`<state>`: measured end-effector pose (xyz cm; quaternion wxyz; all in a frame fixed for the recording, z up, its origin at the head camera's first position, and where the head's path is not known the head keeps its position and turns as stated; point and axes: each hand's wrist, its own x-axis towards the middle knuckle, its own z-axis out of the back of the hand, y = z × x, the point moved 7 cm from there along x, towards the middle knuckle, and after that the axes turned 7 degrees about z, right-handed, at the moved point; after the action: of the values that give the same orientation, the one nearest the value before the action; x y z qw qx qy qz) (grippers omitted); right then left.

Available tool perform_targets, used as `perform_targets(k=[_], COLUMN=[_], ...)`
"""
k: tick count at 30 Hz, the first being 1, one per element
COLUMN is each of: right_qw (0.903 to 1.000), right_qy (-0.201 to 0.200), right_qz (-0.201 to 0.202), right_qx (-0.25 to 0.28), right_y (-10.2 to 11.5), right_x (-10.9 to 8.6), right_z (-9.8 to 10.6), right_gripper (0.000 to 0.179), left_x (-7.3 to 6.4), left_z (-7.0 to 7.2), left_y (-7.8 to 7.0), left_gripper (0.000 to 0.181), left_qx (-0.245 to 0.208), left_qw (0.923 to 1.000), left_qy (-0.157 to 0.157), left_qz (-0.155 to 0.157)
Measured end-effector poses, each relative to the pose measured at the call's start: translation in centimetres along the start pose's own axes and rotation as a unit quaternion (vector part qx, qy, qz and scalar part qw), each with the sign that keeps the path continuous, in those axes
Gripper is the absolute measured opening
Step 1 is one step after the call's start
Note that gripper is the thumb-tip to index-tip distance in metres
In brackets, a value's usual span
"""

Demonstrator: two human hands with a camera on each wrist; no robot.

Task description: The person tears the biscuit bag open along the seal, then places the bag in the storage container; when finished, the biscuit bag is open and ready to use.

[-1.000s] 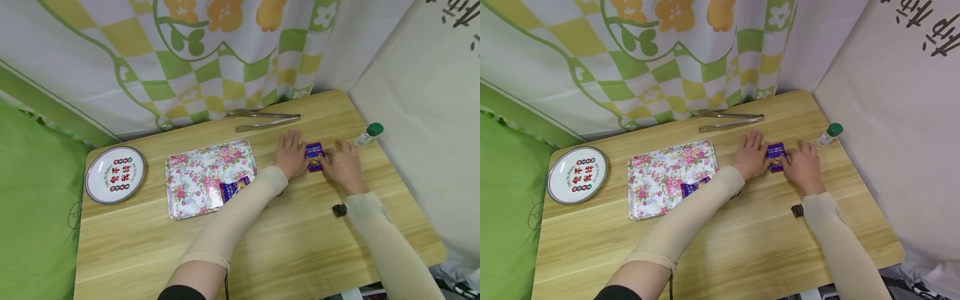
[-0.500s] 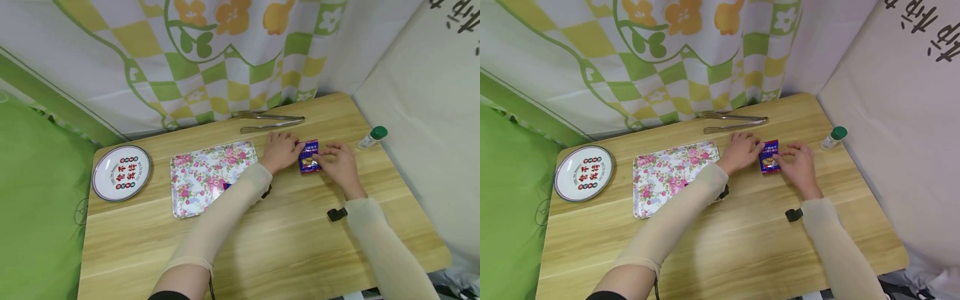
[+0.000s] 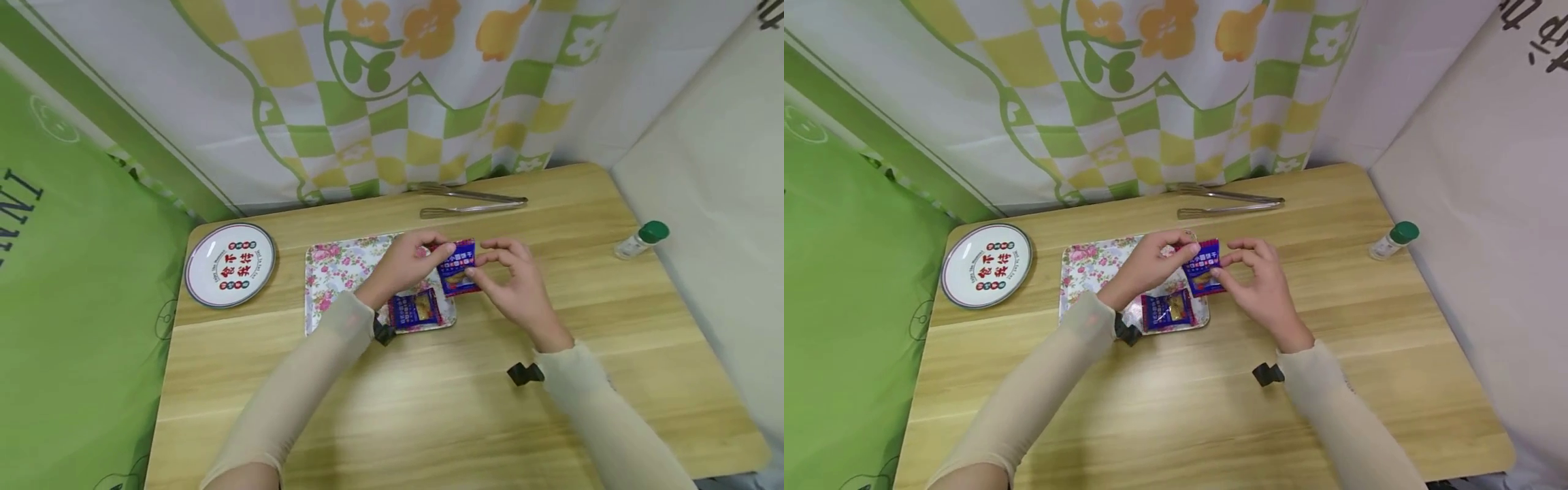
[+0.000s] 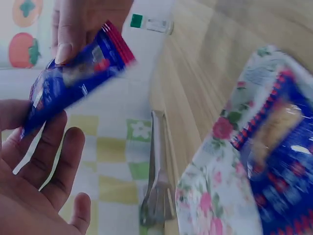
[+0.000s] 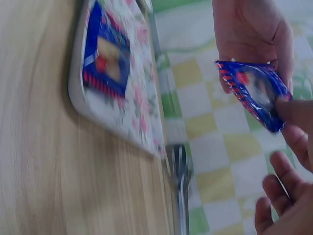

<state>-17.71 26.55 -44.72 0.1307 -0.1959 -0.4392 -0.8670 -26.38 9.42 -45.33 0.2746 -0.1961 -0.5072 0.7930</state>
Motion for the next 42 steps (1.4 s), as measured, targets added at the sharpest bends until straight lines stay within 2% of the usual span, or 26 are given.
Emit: perform_targets(k=[3,5,7,9,11,14,17,21,24,26,32,34,37,42], right_qw=[0.9974,0.9927,0.9843,0.9715,0.9544,0.9309,0.9194,0.9172,0.9168,0.9166,0.9187,0.9184,0.9162,0.9146], right_qy=[0.059,0.103,0.151,0.200,0.249,0.303,0.329,0.330,0.328,0.328,0.328,0.332,0.341,0.358], right_qz=[0.039,0.063,0.092,0.123,0.154,0.188,0.202,0.214,0.220,0.222,0.213,0.208,0.204,0.186], right_qx=[0.013,0.009,-0.004,-0.031,-0.059,-0.079,-0.076,-0.063,-0.057,-0.054,-0.055,-0.057,-0.054,-0.031], right_y=[1.5,2.4,3.5,4.6,5.7,6.7,7.3,7.8,7.8,7.6,6.8,6.6,6.4,6.2], right_x=[0.6,1.2,2.0,2.8,3.6,4.2,4.4,4.5,4.3,4.1,3.4,3.3,3.2,2.9], right_z=[-1.5,-2.3,-3.0,-3.9,-5.0,-6.6,-7.8,-9.0,-10.0,-10.6,-11.7,-11.9,-12.1,-12.5], right_gripper=[0.019,0.021,0.021,0.019,0.016,0.016,0.018,0.022,0.023,0.023,0.022,0.023,0.024,0.028], left_x=[-2.4,-3.8,-5.2,-6.5,-7.7,-8.9,-9.5,-10.2,-10.6,-10.9,-10.6,-10.5,-10.5,-10.8], left_z=[1.5,2.3,2.9,3.4,3.8,4.1,4.1,4.1,4.2,4.2,3.6,3.4,3.3,3.0], left_y=[0.0,-0.1,-0.1,-0.1,0.0,0.2,0.7,1.3,1.9,2.5,4.2,4.4,4.2,3.2], left_gripper=[0.023,0.021,0.020,0.019,0.018,0.014,0.012,0.011,0.011,0.011,0.015,0.016,0.016,0.015], left_qx=[0.009,0.051,0.103,0.153,0.182,0.192,0.185,0.182,0.194,0.201,0.181,0.181,0.200,0.252], left_qw=[0.9989,0.9953,0.9883,0.9790,0.9718,0.9666,0.9658,0.9641,0.9610,0.9611,0.9758,0.9768,0.9708,0.9488], left_qy=[-0.030,-0.049,-0.066,-0.082,-0.093,-0.103,-0.108,-0.121,-0.134,-0.132,-0.073,-0.062,-0.071,-0.118], left_qz=[-0.034,-0.065,-0.091,-0.106,-0.117,-0.135,-0.147,-0.151,-0.144,-0.136,-0.099,-0.096,-0.113,-0.150])
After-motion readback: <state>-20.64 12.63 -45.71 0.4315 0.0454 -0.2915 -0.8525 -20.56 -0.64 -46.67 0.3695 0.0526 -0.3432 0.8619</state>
